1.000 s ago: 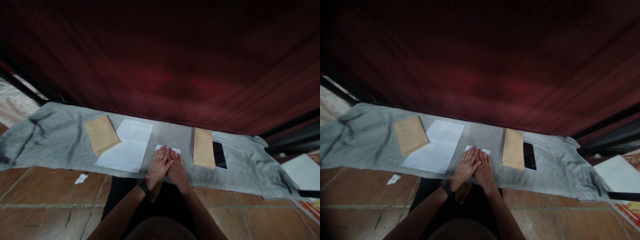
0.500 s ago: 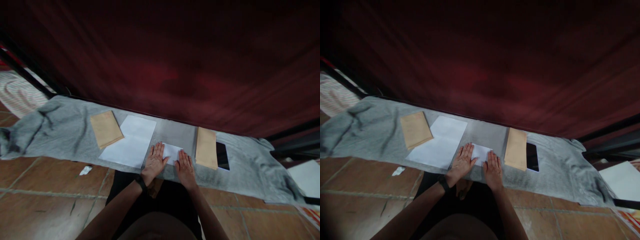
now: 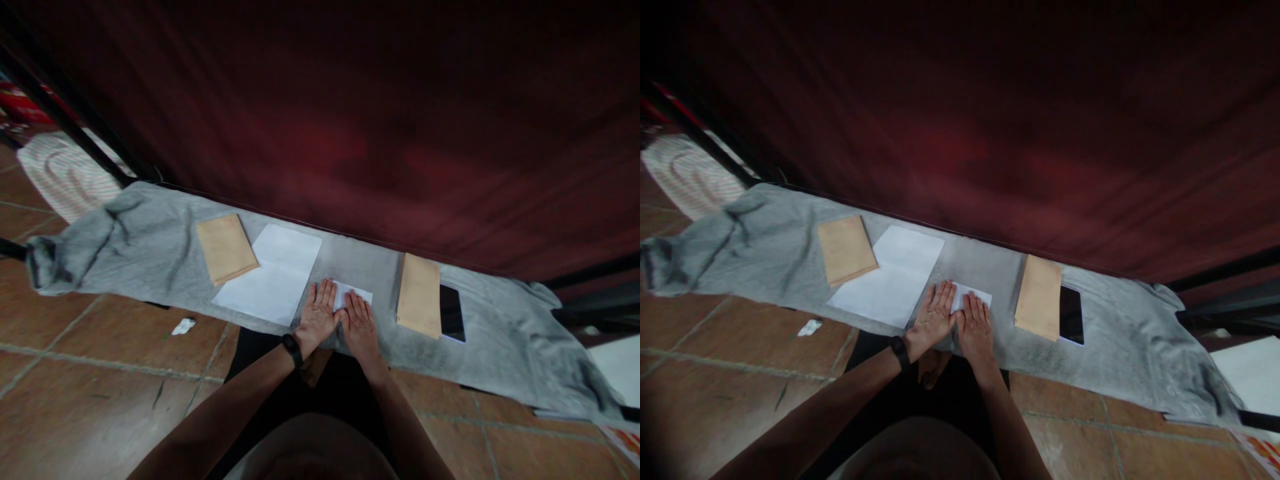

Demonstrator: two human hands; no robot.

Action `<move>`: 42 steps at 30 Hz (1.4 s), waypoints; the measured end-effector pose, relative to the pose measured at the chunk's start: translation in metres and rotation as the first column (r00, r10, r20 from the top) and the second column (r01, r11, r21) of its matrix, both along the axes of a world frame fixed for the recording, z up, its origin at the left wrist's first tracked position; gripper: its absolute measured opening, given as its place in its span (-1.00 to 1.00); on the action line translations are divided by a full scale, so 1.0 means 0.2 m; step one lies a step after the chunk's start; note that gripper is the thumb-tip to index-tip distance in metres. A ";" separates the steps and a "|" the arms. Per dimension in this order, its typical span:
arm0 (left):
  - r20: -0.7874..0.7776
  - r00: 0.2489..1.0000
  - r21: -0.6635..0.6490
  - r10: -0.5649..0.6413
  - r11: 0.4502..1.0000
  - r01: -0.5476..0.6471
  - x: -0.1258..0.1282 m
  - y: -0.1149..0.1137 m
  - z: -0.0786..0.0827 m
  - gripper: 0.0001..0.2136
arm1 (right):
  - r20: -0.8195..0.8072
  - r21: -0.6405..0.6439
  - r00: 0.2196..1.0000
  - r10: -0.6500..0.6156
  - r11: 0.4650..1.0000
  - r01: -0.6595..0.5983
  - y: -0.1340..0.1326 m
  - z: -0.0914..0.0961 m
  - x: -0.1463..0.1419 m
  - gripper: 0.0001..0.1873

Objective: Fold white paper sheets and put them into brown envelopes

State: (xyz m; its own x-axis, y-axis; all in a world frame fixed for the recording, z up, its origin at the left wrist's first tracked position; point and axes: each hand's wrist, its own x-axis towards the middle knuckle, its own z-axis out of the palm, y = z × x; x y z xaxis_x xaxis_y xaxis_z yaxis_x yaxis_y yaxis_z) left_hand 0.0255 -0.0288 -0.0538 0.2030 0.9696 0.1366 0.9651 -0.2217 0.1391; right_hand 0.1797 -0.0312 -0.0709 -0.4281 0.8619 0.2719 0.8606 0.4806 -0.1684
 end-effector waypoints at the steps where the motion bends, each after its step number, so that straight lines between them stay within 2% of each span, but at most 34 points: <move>1: 0.004 1.000 0.005 0.008 1.000 -0.008 0.00 0.00 0.00 -0.38 | 0.003 0.006 1.000 -0.009 1.000 0.009 0.00 0.00 0.01 -0.46; 15: 0.040 0.997 0.074 0.069 0.995 -0.071 0.00 -0.02 0.03 -0.40 | 0.026 0.063 0.991 -0.128 0.990 0.126 -0.04 -0.02 0.18 -0.39; 18: 0.052 0.998 0.093 0.044 0.994 -0.049 0.03 0.00 0.04 -0.43 | 0.020 0.064 0.991 -0.134 0.989 0.133 -0.05 -0.03 0.18 -0.39; 22: 0.052 0.995 0.106 -0.081 0.992 0.075 0.08 0.03 0.03 -0.48 | -0.004 0.075 0.990 -0.142 0.987 0.142 -0.04 -0.02 0.17 -0.40; 24: 0.051 0.993 0.098 -0.105 0.990 0.100 0.10 0.04 0.02 -0.50 | -0.019 0.088 0.989 -0.148 0.985 0.149 -0.04 -0.02 0.17 -0.41; 36: 0.043 0.999 0.118 0.005 0.993 -0.010 0.05 0.03 -0.02 -0.44 | -0.024 0.147 0.981 -0.193 0.970 0.195 -0.05 -0.01 0.14 -0.41; 42: 0.039 0.999 0.100 -0.005 0.995 0.001 0.06 0.02 -0.01 -0.40 | -0.014 0.141 0.983 -0.182 0.973 0.182 -0.05 -0.02 0.15 -0.41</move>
